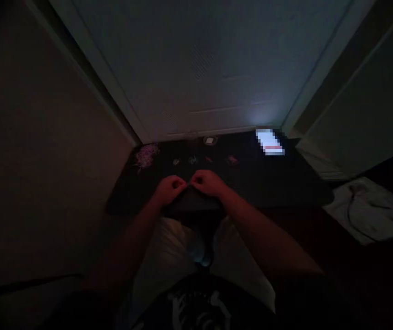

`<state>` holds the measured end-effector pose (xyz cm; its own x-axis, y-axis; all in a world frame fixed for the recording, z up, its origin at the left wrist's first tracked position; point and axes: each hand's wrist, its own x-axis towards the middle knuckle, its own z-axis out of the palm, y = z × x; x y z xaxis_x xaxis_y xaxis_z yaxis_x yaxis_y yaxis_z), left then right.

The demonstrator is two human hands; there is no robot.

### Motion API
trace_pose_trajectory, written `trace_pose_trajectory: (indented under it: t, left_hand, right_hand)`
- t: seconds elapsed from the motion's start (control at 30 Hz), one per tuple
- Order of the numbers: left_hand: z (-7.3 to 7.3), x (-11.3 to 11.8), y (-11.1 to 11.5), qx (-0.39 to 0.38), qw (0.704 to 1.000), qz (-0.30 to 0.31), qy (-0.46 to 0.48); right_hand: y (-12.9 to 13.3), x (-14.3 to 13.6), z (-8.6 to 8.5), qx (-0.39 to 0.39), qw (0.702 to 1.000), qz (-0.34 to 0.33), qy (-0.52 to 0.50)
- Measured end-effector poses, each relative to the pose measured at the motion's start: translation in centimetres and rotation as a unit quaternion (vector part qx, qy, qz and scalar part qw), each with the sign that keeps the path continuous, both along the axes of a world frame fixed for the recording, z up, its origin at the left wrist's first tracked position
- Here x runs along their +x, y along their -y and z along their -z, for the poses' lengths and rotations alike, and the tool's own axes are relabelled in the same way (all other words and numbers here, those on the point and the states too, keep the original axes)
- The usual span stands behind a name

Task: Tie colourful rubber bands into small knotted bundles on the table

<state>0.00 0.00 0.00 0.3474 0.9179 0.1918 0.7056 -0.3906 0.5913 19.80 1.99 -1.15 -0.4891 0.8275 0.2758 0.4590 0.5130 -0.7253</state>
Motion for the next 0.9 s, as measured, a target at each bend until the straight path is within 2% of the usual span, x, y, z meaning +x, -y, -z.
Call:
trace_pose_trajectory:
  t: [0.43,0.67,0.77,0.9]
  left_hand:
    - [0.2,-0.1,0.0,-0.004,1.0,-0.001,-0.004]
    - [0.0,0.0,0.2,0.031,0.999,0.029,-0.028]
    - [-0.2,0.4,0.5,0.036,0.998,0.036,-0.048]
    - [-0.2,1.4,1.1,0.052,0.996,0.014,-0.064]
  right_hand:
    - [0.3,0.0,-0.3,0.011,0.999,0.05,-0.009]
    - [-0.2,0.0,-0.1,0.007,0.992,0.119,-0.04]
    - [-0.4,0.1,-0.1,0.002,0.99,0.135,-0.05]
    - [-0.6,0.0,-0.2,0.012,0.988,0.142,-0.058]
